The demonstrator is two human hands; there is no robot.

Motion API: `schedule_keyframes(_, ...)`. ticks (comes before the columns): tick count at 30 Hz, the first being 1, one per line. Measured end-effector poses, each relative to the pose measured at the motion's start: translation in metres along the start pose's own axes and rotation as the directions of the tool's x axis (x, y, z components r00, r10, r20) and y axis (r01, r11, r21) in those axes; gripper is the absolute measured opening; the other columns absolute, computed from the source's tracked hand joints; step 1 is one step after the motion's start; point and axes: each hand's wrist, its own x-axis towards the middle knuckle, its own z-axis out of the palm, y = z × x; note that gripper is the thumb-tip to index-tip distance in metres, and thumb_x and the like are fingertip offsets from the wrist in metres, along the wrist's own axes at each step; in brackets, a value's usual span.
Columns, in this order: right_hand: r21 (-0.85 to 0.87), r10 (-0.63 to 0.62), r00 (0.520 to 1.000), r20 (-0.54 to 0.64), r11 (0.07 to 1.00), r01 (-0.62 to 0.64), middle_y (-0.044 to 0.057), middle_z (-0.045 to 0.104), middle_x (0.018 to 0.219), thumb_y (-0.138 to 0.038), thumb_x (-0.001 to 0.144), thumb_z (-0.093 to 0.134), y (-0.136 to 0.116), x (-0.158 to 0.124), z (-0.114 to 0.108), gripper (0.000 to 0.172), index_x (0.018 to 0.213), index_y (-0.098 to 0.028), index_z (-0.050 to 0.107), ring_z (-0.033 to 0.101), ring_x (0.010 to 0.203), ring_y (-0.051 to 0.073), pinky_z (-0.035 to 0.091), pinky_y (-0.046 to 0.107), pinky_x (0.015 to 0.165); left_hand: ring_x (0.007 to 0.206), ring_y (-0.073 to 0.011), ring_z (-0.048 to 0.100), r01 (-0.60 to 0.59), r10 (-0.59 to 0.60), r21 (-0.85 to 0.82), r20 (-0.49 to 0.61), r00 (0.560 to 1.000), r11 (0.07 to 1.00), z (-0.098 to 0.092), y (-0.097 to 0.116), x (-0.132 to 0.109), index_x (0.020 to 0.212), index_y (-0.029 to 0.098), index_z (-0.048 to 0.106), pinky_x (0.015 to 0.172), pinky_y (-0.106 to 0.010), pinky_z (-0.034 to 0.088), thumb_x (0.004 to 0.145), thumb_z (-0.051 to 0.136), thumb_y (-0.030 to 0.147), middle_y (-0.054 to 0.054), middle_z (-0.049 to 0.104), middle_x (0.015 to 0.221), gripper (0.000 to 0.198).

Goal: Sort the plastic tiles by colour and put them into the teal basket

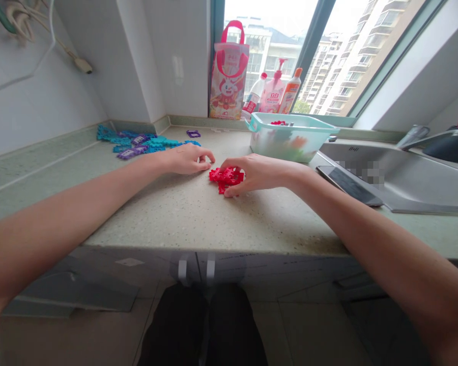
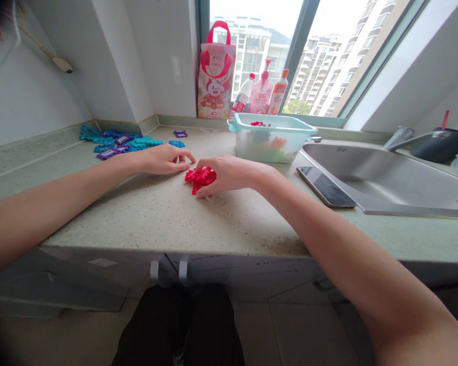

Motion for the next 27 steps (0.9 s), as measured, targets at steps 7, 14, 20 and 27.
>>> schedule_keyframes(7,0.021,0.017,1.0,-0.002,1.0,-0.016,0.005,0.08,0.101,-0.065,0.08,0.093,0.001,0.0,-0.002,0.066,0.133,-0.028,0.077,0.073,0.093,0.027,0.048,0.037,0.08,0.085,-0.0196,0.071,0.017,-0.017,0.003,0.041,0.999,1.0,-0.003,0.004,0.0,0.138,0.025,0.076,0.075,-0.027,0.044,0.102,0.058,0.045,-0.005,0.081,0.104,0.045)
schedule_keyframes(14,0.018,-0.021,1.0,0.008,1.0,0.021,0.005,0.078,0.104,-0.055,0.08,0.096,-0.001,0.001,-0.005,0.053,0.123,-0.029,0.079,0.071,0.095,0.027,0.049,0.037,0.08,0.085,-0.0202,0.071,0.024,-0.025,0.026,0.042,0.999,0.999,-0.004,0.009,-0.002,0.141,0.026,0.076,0.077,-0.029,0.045,0.103,0.057,0.043,-0.006,0.08,0.106,0.046)
schedule_keyframes(20,-0.001,-0.037,0.997,-0.072,0.999,0.037,0.008,0.068,0.117,-0.051,0.077,0.1,0.0,-0.001,-0.003,0.062,0.129,-0.029,0.075,0.065,0.104,0.029,0.051,0.038,0.092,0.081,-0.0215,0.07,0.041,-0.042,0.023,0.05,0.998,0.999,-0.004,0.011,-0.001,0.137,0.027,0.076,0.077,-0.03,0.044,0.102,0.061,0.039,-0.004,0.079,0.096,0.04)
schedule_keyframes(27,-0.016,-0.194,0.971,-0.14,0.981,0.194,0.007,0.066,0.111,-0.031,0.085,0.09,0.003,0.002,0.002,0.036,0.117,-0.022,0.073,0.059,0.098,0.023,0.045,0.035,0.088,0.074,-0.0203,0.066,0.028,-0.031,0.044,0.077,0.997,0.999,-0.009,0.018,-0.003,0.126,0.023,0.075,0.067,-0.029,0.039,0.097,0.06,0.027,-0.004,0.075,0.089,0.033)
